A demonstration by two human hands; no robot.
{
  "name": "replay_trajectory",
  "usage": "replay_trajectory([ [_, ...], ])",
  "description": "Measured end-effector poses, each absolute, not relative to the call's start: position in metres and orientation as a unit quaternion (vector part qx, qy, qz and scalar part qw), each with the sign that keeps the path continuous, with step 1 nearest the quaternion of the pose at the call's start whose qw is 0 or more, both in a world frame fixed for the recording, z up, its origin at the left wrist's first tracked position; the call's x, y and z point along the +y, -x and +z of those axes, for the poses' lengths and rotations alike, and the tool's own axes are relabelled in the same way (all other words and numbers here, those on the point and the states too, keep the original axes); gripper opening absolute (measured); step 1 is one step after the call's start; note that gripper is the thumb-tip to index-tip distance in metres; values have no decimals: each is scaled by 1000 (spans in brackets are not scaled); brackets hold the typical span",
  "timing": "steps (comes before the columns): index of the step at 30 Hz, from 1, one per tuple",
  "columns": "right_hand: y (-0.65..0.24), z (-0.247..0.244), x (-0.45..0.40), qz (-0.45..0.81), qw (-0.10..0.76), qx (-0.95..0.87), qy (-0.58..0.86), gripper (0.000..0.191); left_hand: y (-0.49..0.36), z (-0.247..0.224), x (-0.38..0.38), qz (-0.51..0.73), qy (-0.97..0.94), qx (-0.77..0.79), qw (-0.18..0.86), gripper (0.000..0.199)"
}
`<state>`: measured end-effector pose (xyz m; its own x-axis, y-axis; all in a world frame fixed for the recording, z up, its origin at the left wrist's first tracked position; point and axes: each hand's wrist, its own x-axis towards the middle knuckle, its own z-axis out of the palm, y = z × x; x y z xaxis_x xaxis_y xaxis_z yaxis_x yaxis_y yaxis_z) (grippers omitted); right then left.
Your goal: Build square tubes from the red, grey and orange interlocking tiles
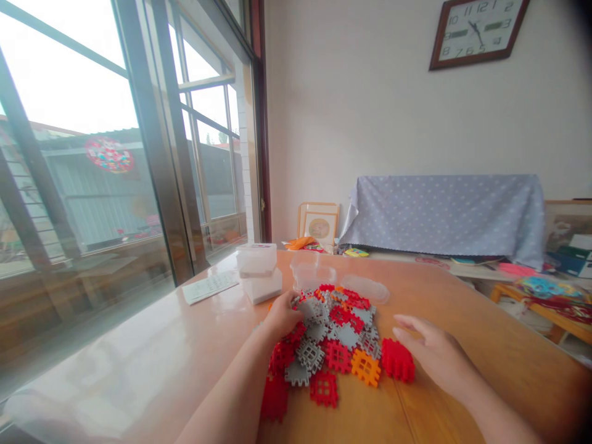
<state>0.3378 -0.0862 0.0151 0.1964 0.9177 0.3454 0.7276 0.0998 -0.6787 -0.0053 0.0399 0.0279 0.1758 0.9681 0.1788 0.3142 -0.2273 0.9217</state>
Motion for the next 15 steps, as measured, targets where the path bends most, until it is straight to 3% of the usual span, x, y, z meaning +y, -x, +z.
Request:
replay_trajectory([
  [5, -336, 17, -87, 111, 405, -618, 664, 46, -1, 31, 37, 463, -574, 451, 503, 26],
  [10, -335, 16, -85, 102, 406, -619, 664, 45, -3, 41, 34, 520, -453, 375, 620, 34],
  [15, -333, 14, -83, 103, 408, -624, 658, 45, 2, 47, 35, 557, -414, 366, 620, 34],
])
